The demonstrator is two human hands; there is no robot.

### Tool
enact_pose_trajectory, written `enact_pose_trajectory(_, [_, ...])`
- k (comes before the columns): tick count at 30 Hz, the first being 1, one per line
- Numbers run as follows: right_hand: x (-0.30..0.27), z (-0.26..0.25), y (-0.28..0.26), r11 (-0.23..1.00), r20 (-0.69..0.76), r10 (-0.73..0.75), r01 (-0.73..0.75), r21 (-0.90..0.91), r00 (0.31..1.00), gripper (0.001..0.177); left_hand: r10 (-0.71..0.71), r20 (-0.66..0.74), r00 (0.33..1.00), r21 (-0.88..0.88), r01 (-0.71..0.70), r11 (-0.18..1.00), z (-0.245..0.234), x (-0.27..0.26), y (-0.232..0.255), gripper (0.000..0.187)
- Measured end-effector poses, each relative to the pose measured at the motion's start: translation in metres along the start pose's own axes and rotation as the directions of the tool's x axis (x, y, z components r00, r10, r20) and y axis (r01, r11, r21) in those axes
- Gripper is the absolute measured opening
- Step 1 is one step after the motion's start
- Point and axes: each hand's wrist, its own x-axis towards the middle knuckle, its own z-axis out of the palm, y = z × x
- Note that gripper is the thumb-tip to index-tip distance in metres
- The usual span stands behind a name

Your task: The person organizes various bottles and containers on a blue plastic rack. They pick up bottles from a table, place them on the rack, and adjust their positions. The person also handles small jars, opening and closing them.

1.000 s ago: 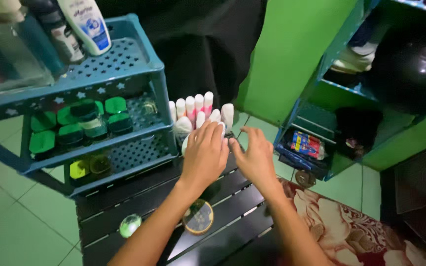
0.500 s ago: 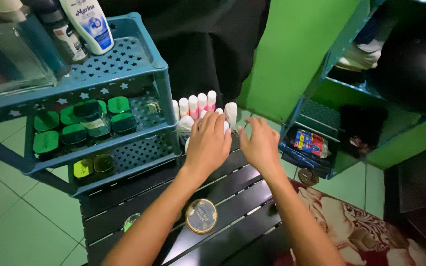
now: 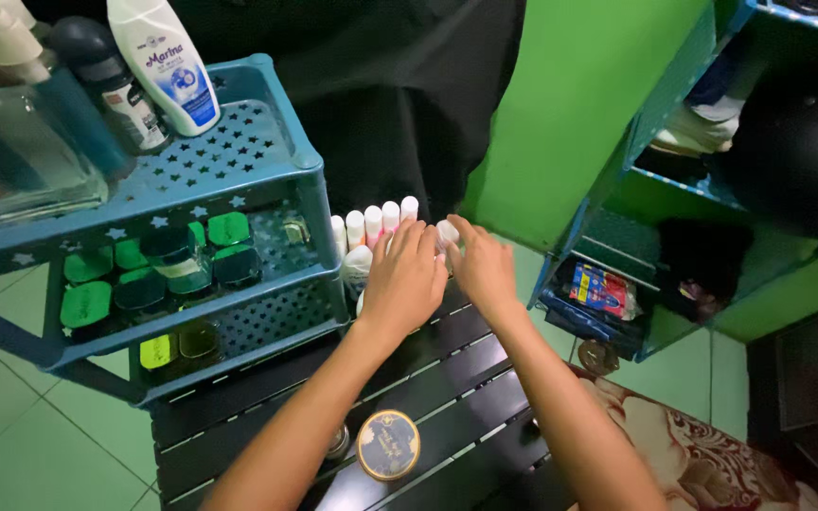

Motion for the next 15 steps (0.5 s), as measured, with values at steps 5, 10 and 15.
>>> enact_pose_trajectory(5, [0.005,0.006,0.010,0.991,-0.025,0.003,0.000,0.135,1.000,0.032,-0.018,0.008,1.000,-0.022,0.018,1.000,0.001,0.002,0.003,0.041])
enact_pose_trajectory(10, [-0.002,-0.008,0.005,0.973,-0.117,-0.039,0.064,0.220,0.992,0.030,-0.002,-0.018,1.000,0.000,0.001,1.000,-0.006,0.002,0.010,0.044])
enact_pose_trajectory(15, [-0.019,-0.067,-0.022,0.979,-0.208,0.107,-0.066,0.195,0.972,0.026,-0.017,-0.059,0.998,-0.059,0.014,0.998,-0.024,0.002,0.024,0.039])
